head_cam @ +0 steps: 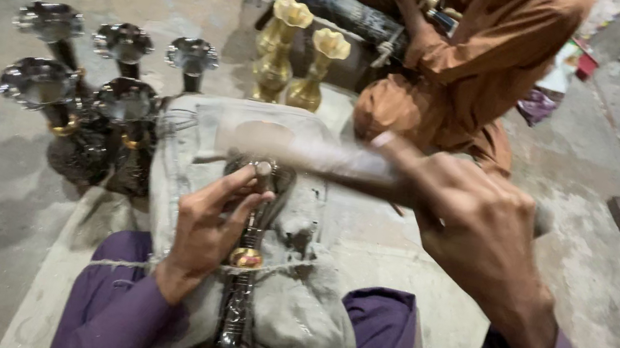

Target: The person sits on the floor holding a small punch against an engraved metal vase resting on a cloth cushion and repeatedly strikes the punch with a wooden mallet, repositioning the punch along the vase's decorated surface to work the metal. Finished metal and brass vases stand nearby while another person works in the background.

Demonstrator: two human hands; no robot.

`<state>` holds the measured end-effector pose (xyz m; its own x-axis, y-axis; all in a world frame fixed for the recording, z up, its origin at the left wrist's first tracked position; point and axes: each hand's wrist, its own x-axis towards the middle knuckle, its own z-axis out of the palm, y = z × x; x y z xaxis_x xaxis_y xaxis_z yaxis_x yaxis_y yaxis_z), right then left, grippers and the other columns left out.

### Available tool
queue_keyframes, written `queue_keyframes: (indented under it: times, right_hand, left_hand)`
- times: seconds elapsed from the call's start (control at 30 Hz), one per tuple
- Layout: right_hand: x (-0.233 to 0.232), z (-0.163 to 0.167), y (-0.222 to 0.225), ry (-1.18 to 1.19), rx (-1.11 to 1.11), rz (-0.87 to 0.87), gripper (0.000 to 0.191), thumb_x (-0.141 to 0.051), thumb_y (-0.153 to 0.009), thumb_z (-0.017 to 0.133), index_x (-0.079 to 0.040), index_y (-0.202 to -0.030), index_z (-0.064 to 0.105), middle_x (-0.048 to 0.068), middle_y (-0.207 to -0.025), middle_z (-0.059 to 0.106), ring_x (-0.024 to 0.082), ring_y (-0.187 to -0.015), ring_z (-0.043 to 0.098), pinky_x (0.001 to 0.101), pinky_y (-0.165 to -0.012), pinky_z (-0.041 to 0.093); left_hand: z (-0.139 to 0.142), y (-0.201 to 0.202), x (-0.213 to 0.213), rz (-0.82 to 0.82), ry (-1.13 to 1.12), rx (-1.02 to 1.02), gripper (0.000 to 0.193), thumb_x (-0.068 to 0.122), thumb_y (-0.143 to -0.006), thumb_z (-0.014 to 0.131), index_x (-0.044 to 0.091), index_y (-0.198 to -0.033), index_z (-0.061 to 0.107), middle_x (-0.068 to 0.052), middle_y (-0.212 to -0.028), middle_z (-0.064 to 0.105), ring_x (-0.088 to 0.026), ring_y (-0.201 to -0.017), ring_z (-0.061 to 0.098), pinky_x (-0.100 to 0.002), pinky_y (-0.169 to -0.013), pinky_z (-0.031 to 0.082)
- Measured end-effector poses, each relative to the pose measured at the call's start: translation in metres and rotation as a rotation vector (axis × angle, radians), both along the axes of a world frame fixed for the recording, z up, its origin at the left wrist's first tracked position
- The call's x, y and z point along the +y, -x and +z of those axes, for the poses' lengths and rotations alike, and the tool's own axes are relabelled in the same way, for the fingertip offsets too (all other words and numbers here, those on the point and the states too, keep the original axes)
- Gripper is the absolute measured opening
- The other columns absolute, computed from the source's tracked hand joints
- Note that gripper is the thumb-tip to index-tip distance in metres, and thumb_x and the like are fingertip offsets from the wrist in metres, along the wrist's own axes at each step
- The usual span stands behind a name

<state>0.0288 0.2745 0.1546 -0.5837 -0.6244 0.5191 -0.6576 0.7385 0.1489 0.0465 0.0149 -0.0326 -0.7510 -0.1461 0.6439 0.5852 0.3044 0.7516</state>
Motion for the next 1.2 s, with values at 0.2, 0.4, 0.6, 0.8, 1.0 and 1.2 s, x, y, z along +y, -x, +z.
queue_keyframes:
  times: [0.2,0.4,0.6,0.8,1.0,1.2]
  right_hand:
    - [0.009,-0.021,0.001,0.124,-0.146,-0.044,0.057,-0.012,-0.093,0.069,-0.027,-0.147,0.055,0.007,-0.105,0.073,0.027,-0.085,0.071,0.0425,-0.071,0.057]
    - [0.024,-0.055,0.005,0.269,-0.137,-0.113,0.063,-0.005,-0.081,0.069,-0.02,-0.141,0.057,0.016,-0.118,0.072,0.037,-0.099,0.071,0.0454,-0.077,0.057]
    - [0.031,-0.088,0.004,0.39,-0.193,-0.151,0.067,-0.006,-0.077,0.069,-0.022,-0.141,0.058,0.016,-0.117,0.072,0.035,-0.102,0.072,0.0436,-0.082,0.059]
    - [0.041,-0.094,0.006,0.271,-0.232,-0.235,0.064,-0.006,-0.079,0.07,-0.024,-0.14,0.059,0.013,-0.11,0.075,0.035,-0.092,0.073,0.0451,-0.073,0.058]
    - [0.042,-0.077,0.015,0.084,-0.301,-0.147,0.066,-0.017,-0.083,0.074,-0.028,-0.145,0.053,0.012,-0.114,0.068,0.029,-0.085,0.07,0.0421,-0.07,0.059]
    - [0.029,-0.062,0.025,-0.232,-0.125,-0.162,0.07,-0.018,-0.082,0.075,-0.035,-0.146,0.054,0.006,-0.109,0.066,0.023,-0.082,0.066,0.0396,-0.067,0.059]
  left_hand:
    - [0.022,0.001,-0.004,-0.058,0.123,-0.065,0.043,0.007,-0.093,0.071,0.007,-0.135,0.064,-0.015,-0.107,0.078,-0.021,-0.095,0.08,-0.032,-0.078,0.064]
    - [0.044,0.011,-0.009,-0.126,0.316,-0.085,0.043,0.017,-0.091,0.073,0.015,-0.134,0.068,-0.014,-0.105,0.077,-0.025,-0.08,0.078,-0.036,-0.069,0.06]
    - [0.052,0.019,-0.011,-0.181,0.443,-0.108,0.041,0.021,-0.09,0.073,0.016,-0.131,0.068,-0.013,-0.103,0.078,-0.029,-0.076,0.076,-0.039,-0.066,0.058]
    - [0.026,0.01,-0.01,-0.092,0.178,-0.096,0.04,0.016,-0.096,0.07,0.014,-0.135,0.065,-0.011,-0.106,0.079,-0.022,-0.086,0.08,-0.034,-0.073,0.065]
    - [-0.004,0.006,-0.003,-0.006,-0.114,-0.1,0.045,0.01,-0.096,0.073,0.014,-0.138,0.058,-0.009,-0.106,0.08,-0.019,-0.095,0.081,-0.032,-0.083,0.067]
    - [-0.007,0.003,-0.001,0.008,-0.143,-0.067,0.046,0.008,-0.096,0.072,0.011,-0.139,0.057,-0.009,-0.106,0.08,-0.019,-0.097,0.08,-0.032,-0.084,0.068]
